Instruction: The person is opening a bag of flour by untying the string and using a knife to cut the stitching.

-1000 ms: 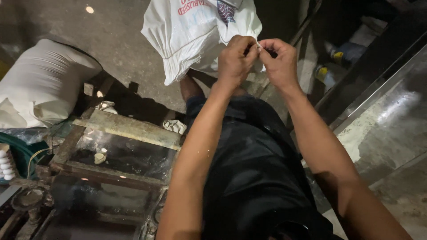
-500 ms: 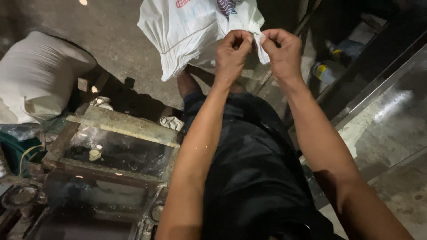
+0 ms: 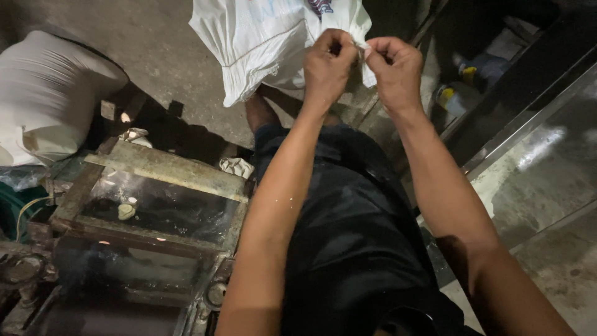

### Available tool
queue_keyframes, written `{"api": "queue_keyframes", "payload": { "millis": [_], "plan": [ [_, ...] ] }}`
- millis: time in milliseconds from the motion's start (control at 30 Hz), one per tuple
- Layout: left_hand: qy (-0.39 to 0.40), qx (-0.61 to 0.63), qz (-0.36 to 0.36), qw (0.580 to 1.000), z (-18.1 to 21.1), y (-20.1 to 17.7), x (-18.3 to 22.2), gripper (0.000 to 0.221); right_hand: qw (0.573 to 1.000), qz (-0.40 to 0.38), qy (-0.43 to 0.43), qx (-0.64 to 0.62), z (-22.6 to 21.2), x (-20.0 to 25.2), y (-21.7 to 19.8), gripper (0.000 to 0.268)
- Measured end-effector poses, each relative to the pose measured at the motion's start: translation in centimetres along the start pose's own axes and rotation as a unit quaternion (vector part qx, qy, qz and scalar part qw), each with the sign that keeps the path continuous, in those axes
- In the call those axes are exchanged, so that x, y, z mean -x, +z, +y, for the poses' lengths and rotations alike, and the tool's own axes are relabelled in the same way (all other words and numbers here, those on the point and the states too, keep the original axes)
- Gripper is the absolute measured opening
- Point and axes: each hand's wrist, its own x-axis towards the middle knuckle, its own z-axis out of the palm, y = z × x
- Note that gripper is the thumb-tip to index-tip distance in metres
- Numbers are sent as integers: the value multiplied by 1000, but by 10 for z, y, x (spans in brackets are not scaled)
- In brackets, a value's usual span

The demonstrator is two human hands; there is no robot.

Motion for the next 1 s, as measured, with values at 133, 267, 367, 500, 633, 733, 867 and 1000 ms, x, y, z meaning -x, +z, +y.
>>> {"api": "queue_keyframes", "payload": {
  "millis": [133, 267, 367, 500, 633, 733, 867, 1000],
  "plan": [
    [-75, 183, 25, 980, -7, 1, 1, 14, 998, 25, 26, -51, -2, -1, 3, 12],
    [-59, 76, -21, 995, 17, -9, 6, 13, 999, 15, 22, -25, -2, 0, 4, 11],
    [29, -70, -21, 997, 34, -12, 7, 12, 1000, 9, 2, -8, 1, 1, 3, 11],
    [146, -218, 5, 965, 37, -10, 6, 10, 1000, 2, -17, 11, 2, 2, 3, 11],
    [160, -262, -21, 951, 42, -17, 3, 14, 999, 6, -2, 40, 3, 3, 2, 12],
    [169, -277, -72, 943, 40, -17, 1, 17, 1000, -20, -4, 17, 7, 2, 0, 11],
    [123, -259, -32, 957, 40, -13, 8, 15, 997, -12, -42, 56, 13, -1, -3, 10],
    [70, -21, -25, 997, 31, -21, 17, 11, 997, -5, -48, 53, 4, -2, -1, 10]
  ]
}}
